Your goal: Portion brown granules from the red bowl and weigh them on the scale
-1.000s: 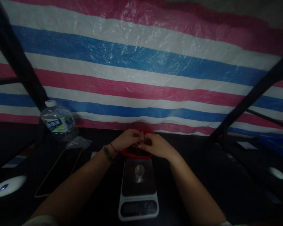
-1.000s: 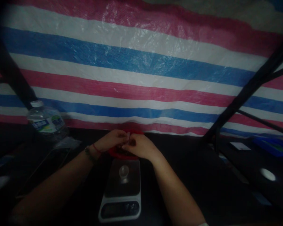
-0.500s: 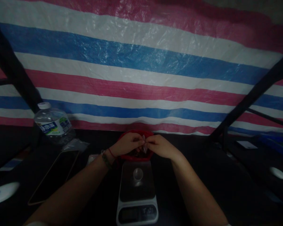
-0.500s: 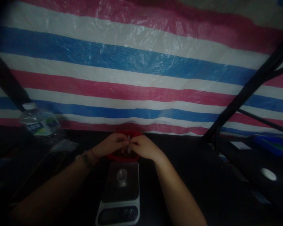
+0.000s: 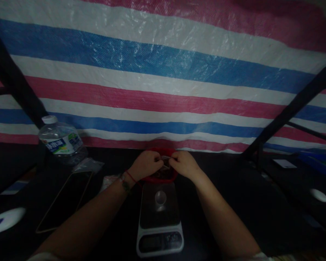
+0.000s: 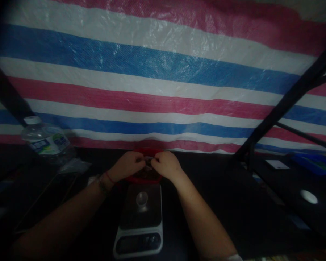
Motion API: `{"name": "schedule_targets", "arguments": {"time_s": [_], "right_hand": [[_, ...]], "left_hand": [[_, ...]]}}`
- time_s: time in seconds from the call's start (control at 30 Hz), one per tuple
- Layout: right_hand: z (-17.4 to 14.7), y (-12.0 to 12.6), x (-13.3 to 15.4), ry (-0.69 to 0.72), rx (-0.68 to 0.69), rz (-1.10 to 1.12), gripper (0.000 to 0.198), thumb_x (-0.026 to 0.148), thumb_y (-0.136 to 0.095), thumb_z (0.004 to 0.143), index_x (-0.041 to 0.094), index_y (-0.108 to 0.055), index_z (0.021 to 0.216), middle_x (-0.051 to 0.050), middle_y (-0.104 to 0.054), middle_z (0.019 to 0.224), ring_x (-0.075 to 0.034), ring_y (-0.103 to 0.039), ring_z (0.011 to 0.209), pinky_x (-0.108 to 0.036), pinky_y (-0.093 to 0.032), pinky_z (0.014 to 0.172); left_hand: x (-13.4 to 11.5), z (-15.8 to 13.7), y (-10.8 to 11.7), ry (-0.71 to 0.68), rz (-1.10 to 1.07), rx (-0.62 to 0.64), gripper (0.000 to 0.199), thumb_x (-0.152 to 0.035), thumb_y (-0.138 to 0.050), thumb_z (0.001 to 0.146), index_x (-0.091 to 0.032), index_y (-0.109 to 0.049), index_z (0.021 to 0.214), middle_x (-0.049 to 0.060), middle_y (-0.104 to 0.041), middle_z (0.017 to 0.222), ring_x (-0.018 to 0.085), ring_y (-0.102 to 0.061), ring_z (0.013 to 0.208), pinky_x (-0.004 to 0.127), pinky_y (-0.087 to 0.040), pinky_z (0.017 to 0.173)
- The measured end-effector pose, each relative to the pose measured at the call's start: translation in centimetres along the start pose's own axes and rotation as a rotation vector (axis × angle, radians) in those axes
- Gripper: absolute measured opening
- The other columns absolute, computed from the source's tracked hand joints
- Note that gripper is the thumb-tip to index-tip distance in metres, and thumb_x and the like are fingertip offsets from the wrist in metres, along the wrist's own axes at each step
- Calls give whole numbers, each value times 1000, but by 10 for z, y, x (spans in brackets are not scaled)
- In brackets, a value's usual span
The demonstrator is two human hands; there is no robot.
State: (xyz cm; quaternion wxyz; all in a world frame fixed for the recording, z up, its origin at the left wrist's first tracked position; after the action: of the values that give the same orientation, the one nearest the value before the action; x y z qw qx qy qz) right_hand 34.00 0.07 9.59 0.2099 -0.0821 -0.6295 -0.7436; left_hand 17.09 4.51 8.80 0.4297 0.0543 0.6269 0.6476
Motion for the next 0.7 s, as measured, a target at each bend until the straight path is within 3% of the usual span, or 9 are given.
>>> {"name": "schedule_targets", "arguments": {"time_s": [0.1, 0.2, 0.27, 0.33, 0.4, 0.47, 0.6, 0.7], "right_hand": [[0, -1, -2, 6, 42, 31, 20, 25, -55, 77, 17, -60, 58, -2, -57, 57, -12, -45, 53, -27, -28, 53], [1, -4, -5, 139, -22, 180, 10, 17, -52, 75, 17, -63, 74, -4, -64, 78, -16, -55, 72, -27, -40, 66], [2, -7, -8, 259, -46, 332, 29, 11, -46, 75, 18, -63, 97, -7, -64, 104, -18, -57, 96, -31, -43, 85], [3, -10, -11, 321, -17, 421, 49, 9, -46, 73, 18, -55, 121, -10, -56, 128, -20, -50, 117, -37, -38, 100], [4, -12, -13, 321, 39, 437, 64, 10, -55, 69, 17, -48, 132, -12, -49, 138, -23, -47, 124, -39, -35, 104], [5, -12, -14, 301, 139, 458, 63, 12, -62, 67, 17, -53, 128, -12, -56, 131, -23, -54, 116, -38, -41, 99], [5, -11, -19, 216, 379, 471, 24, 26, -63, 76, 15, -68, 97, -4, -69, 88, -16, -62, 77, -28, -48, 72], [7, -11, -28, 164, 359, 497, 20, 28, -63, 77, 14, -68, 90, -2, -67, 80, -14, -58, 69, -25, -46, 65]], "left_hand": [[3, -1, 3, -18, 29, 6, 22, -28, -49, 79, -17, -61, 65, 4, -61, 66, 16, -52, 62, 28, -32, 59], [1, -2, 7, -20, 49, 10, 21, -26, -47, 79, -17, -59, 64, 5, -60, 67, 16, -51, 63, 28, -32, 60], [-1, -3, 11, -26, 44, 19, 21, -25, -47, 78, -17, -57, 61, 4, -58, 65, 15, -49, 61, 28, -31, 60], [-3, -4, 14, -57, 20, 29, 21, -24, -47, 78, -16, -54, 60, 2, -56, 62, 14, -48, 59, 27, -30, 58], [-3, -5, 17, -105, 3, 35, 21, -24, -47, 78, -17, -52, 60, 1, -55, 62, 13, -47, 59, 26, -29, 57], [0, -5, 20, -133, 8, 30, 20, -25, -47, 78, -17, -51, 61, 0, -54, 62, 13, -46, 58, 26, -28, 56], [9, -4, 26, -128, 12, 13, 18, -24, -47, 79, -17, -51, 63, -1, -54, 63, 12, -47, 59, 24, -29, 56], [18, -1, 31, -96, -36, 14, 19, -27, -47, 81, -16, -54, 67, 0, -57, 66, 13, -51, 61, 24, -33, 57]]}}
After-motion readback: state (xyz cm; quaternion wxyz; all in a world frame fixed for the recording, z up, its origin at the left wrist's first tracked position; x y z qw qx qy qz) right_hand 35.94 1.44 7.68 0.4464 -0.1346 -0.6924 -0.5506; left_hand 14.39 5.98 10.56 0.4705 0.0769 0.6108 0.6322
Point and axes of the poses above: each hand's wrist, its own z-axis towards the middle knuckle, its own y-axis out of the back of the hand, x = y × z, the point moved 1 cm from there along z, towards the middle knuckle
